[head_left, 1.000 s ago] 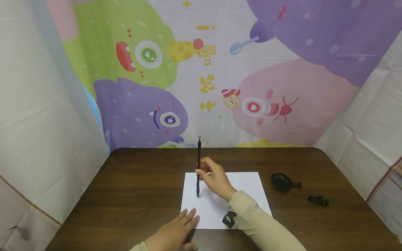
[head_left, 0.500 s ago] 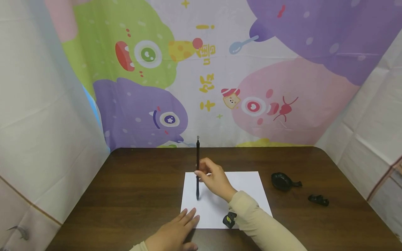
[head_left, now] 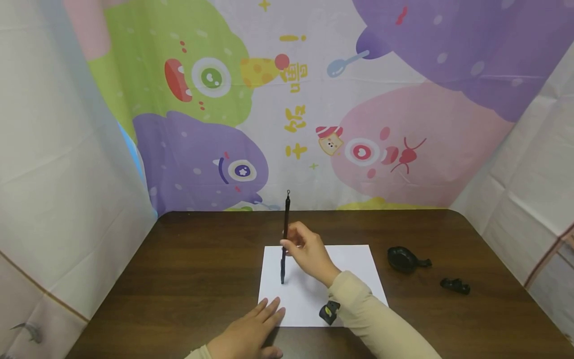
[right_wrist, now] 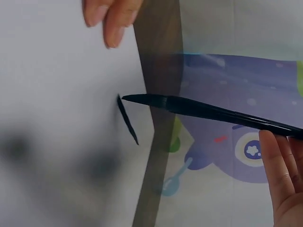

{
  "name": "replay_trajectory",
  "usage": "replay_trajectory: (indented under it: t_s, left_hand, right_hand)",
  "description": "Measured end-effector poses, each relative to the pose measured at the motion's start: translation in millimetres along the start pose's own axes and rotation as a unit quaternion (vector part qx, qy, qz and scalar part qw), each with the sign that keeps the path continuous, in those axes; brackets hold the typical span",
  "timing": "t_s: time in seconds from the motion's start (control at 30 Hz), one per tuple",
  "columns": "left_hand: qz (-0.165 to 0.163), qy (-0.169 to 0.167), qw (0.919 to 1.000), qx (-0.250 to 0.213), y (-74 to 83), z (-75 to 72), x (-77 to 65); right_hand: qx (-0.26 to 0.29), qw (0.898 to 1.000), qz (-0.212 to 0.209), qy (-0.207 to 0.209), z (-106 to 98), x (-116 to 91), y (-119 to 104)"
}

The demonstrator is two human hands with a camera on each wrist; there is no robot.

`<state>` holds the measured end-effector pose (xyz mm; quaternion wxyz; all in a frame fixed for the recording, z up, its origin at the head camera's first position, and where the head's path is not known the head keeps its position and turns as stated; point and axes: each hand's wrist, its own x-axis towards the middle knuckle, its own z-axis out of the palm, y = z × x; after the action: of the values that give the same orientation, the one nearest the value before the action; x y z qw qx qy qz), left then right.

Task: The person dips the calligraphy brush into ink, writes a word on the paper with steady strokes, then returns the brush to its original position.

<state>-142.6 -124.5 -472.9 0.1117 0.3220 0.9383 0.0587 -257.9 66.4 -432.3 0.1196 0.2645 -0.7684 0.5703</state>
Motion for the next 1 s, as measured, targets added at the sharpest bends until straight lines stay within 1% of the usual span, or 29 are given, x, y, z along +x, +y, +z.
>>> replay_trajectory:
  t_s: [0.07,0.2,0.37,0.6,0.77,1.0]
  left_hand:
    - [0.003,0.004,1.0000,0.001,-0.4,0.5,-0.4]
    - [0.003,0.002,1.0000,-0.003,-0.8,0.2,-0.2]
    - [-0.001,-0.004,1.0000,-0.005,-0.8,-0.5,1.1]
    - [0.005,0.005,0.9999,0.009,-0.7,1.0,0.0]
    - [0.002,0.004,1.0000,0.007,-0.6,1.8,0.4]
    - [0.001,0.000,1.0000,0.006,-0.8,1.6,0.6]
  right_hand:
    - [-0.004,1.000,-0.005,0.009,-2.5,2.2,-0.9]
    - [-0.020,0.999,-0.013,0.030,-7.4,6.7,-1.5]
    - [-0.022,0.998,-0.006,0.051,-9.1,10.2,-0.2]
    - [-0.017,0.998,-0.004,0.055,-4.7,12.1,3.6]
    - [-0.011,0.998,-0.008,0.061,-2.5,11.5,4.2]
    - [-0.026,0.998,-0.011,0.064,-1.8,9.5,14.2]
